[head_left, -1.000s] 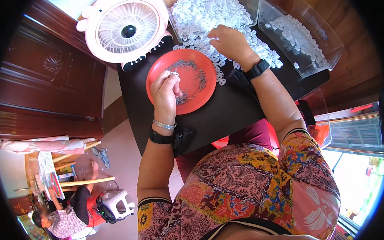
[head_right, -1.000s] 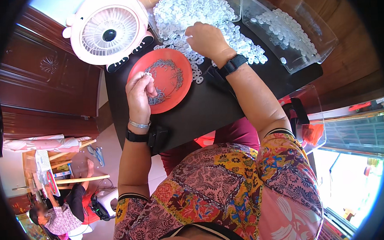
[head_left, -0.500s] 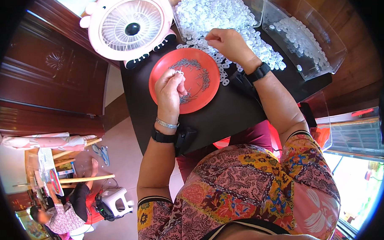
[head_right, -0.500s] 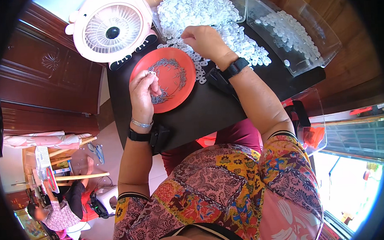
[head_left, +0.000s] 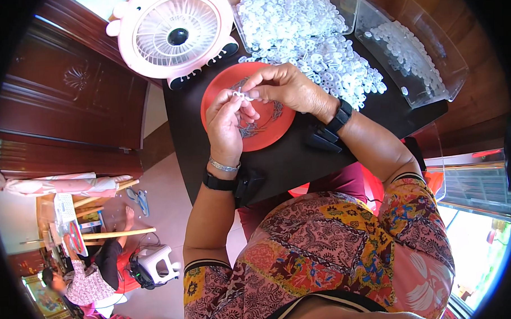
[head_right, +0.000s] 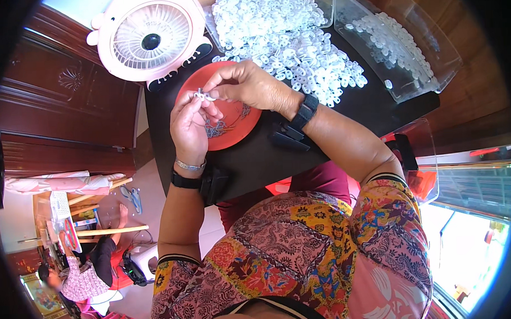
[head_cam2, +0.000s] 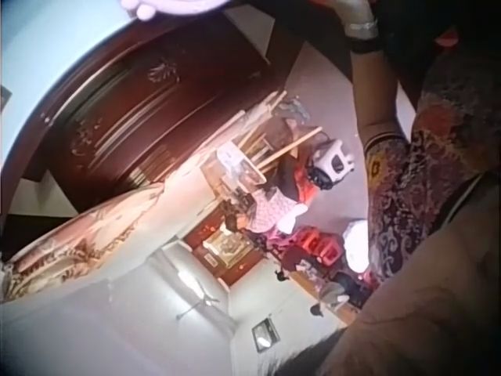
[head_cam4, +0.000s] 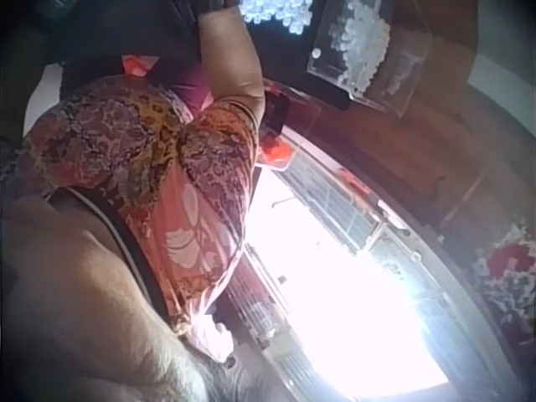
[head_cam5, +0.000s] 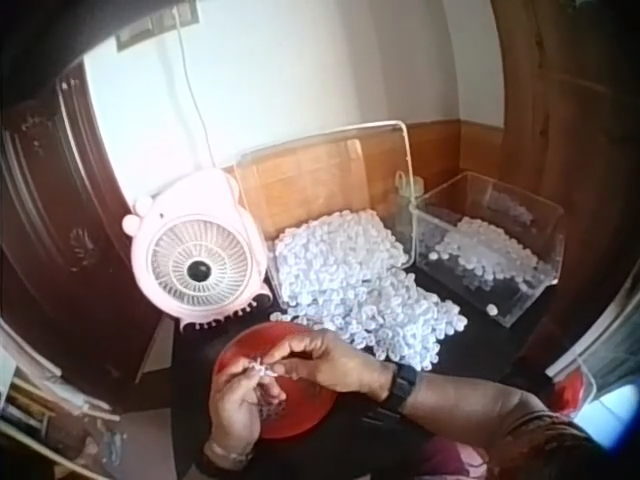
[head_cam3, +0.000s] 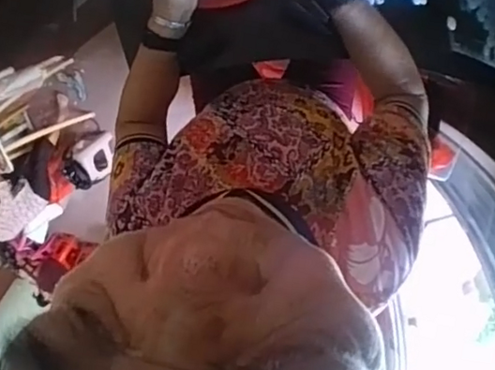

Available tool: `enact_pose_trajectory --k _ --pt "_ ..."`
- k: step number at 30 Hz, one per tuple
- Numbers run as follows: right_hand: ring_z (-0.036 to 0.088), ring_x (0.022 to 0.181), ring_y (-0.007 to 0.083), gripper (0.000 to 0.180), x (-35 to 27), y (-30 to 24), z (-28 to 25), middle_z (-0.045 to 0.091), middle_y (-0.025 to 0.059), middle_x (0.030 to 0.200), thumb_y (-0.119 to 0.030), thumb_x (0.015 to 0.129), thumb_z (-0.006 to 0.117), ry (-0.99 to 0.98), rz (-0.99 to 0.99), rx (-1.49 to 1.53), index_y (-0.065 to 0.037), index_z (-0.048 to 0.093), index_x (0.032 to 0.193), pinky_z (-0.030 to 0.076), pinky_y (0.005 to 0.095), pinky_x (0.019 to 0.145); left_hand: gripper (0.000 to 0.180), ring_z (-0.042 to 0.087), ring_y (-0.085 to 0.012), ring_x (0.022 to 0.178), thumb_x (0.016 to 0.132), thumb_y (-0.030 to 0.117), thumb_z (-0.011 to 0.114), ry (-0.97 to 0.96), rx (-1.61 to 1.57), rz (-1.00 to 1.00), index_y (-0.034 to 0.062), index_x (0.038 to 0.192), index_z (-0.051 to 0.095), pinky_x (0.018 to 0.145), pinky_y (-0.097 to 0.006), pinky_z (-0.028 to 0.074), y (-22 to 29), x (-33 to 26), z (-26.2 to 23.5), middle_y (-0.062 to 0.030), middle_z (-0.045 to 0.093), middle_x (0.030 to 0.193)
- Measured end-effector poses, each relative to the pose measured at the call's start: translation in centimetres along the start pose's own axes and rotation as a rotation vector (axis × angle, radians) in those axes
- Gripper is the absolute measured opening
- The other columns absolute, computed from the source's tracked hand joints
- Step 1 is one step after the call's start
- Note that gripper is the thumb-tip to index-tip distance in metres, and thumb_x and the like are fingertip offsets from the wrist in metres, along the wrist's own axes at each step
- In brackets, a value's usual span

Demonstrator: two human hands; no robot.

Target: The recorder is manually assembling small white plastic rings onto circular wire frames at a table.

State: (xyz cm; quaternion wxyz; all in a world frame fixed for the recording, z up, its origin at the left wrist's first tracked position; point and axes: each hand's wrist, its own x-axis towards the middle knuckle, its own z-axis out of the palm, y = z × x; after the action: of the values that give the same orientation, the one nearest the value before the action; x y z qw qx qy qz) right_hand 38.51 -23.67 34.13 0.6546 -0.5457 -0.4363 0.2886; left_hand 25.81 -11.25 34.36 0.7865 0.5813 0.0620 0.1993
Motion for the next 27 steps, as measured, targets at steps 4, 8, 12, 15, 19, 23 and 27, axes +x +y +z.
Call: enact_pose_trajectory --k 4,8,12,15,19,23,27 --pt "0.058 0.087 0.008 0.02 -0.1 -0.7 -0.2 0.067 0.0027 0.094 -0.001 0.085 0.063 -0.06 -0.029 -0.053 -0.002 0.066 0.105 0.047 0.024 0.08 0.02 0.057 -0.0153 0.06 0.091 0.017 0.044 -0.004 -0.079 0.0 0.0035 0.079 0.052 0.056 -0.023 0.043 -0.2 0.1 -0.4 -0.0068 0.058 0.07" --pt "0.059 0.097 0.0117 0.025 -0.1 -0.7 -0.1 0.066 0.0054 0.101 0.003 0.084 0.062 -0.084 -0.057 -0.115 0.0 0.064 0.108 0.047 0.0268 0.089 0.02 0.057 -0.0165 0.059 0.09 0.017 0.044 -0.005 -0.101 0.012 0.0033 0.078 0.052 0.055 -0.024 0.043 -0.4 0.2 -0.4 -0.0074 0.057 0.068" --pt "0.059 0.097 0.012 0.026 0.0 -0.6 -0.2 0.066 0.0058 0.101 0.004 0.084 0.062 -0.102 -0.051 -0.084 -0.001 0.064 0.109 0.046 0.0268 0.09 0.02 0.057 -0.0167 0.058 0.09 0.017 0.044 -0.032 -0.105 0.006 0.0036 0.078 0.052 0.056 -0.025 0.044 -0.3 0.3 -0.6 -0.0076 0.057 0.067" --pt "0.059 0.096 0.0109 0.023 0.0 -0.6 -0.2 0.066 0.0054 0.1 0.002 0.084 0.062 -0.101 -0.078 -0.146 -0.001 0.064 0.107 0.046 0.0262 0.088 0.02 0.057 -0.0171 0.059 0.09 0.018 0.044 -0.042 -0.119 -0.05 0.0039 0.077 0.052 0.058 -0.026 0.044 -0.2 0.3 -0.8 -0.008 0.057 0.067" --pt "0.057 0.088 0.0086 0.012 -0.1 -0.3 -0.1 0.063 0.0015 0.09 -0.007 0.088 0.062 -0.096 -0.16 -0.126 -0.001 0.063 0.098 0.047 0.0243 0.082 0.019 0.056 -0.0194 0.061 0.091 0.021 0.042 -0.114 -0.089 -0.072 0.0061 0.08 0.048 0.058 -0.027 0.042 0.0 0.1 -0.4 -0.0088 0.055 0.067" --pt "0.055 0.072 0.0042 0.014 0.0 -0.5 -0.4 0.06 -0.0014 0.082 -0.017 0.091 0.06 0.002 0.094 0.028 -0.004 0.062 0.096 0.048 0.0198 0.067 0.02 0.055 -0.0143 0.057 0.09 0.018 0.045 -0.048 -0.041 -0.053 0.0048 0.077 0.051 0.056 -0.023 0.042 0.1 -0.1 0.1 -0.0061 0.056 0.066" --pt "0.055 0.071 0.0041 0.016 0.4 0.2 -1.2 0.063 -0.0004 0.086 -0.011 0.091 0.058 0.034 0.134 0.104 -0.002 0.063 0.104 0.049 0.0193 0.067 0.021 0.052 -0.0093 0.053 0.09 0.019 0.048 0.05 0.145 -0.076 0.0062 0.075 0.053 0.052 -0.02 0.038 0.0 0.0 0.0 -0.0016 0.054 0.062"
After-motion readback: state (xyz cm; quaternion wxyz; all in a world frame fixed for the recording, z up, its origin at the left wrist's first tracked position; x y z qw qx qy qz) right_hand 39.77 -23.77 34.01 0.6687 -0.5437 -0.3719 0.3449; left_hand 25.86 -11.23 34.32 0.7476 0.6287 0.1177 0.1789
